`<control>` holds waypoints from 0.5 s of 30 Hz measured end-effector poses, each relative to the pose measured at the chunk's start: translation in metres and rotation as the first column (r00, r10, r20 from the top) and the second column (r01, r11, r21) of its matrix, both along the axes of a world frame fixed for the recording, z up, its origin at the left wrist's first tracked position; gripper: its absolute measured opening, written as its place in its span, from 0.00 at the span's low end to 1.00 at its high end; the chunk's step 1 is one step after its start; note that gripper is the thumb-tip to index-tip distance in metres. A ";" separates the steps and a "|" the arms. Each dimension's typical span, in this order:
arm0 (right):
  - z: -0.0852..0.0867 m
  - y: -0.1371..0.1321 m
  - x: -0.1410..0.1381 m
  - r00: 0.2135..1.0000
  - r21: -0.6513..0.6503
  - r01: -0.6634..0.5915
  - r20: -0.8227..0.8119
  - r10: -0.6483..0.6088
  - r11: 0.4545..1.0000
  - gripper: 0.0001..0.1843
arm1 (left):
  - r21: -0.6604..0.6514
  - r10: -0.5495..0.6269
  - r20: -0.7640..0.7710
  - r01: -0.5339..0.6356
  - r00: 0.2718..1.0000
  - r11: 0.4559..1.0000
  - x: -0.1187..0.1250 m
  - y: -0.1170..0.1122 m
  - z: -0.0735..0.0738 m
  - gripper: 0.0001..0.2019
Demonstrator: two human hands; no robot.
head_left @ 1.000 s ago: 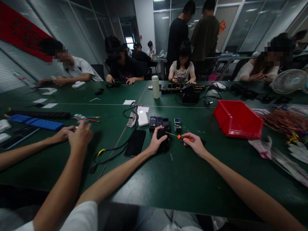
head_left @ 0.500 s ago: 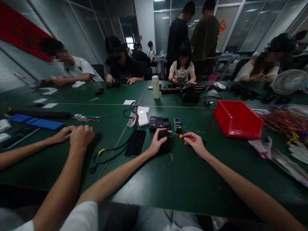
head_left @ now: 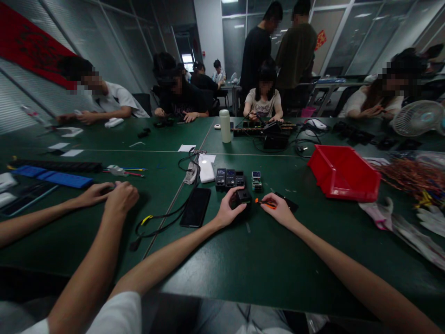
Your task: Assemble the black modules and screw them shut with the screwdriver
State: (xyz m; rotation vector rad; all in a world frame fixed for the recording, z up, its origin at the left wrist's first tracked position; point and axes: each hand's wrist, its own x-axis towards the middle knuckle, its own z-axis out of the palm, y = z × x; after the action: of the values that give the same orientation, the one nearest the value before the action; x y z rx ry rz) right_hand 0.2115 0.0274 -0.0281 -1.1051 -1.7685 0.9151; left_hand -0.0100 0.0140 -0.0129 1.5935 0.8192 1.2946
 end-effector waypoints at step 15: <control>0.006 -0.005 -0.002 0.981 0.126 -0.085 0.182 0.061 0.988 0.06 | 0.088 -0.005 -0.070 0.011 0.998 0.996 -0.003 -0.001 0.003 0.21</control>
State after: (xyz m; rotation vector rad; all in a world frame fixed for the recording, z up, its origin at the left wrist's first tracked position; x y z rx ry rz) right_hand 0.2092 0.0220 -0.0217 -1.0683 -1.9979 0.7474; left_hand -0.0131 0.0134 -0.0100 1.7190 0.8071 1.2916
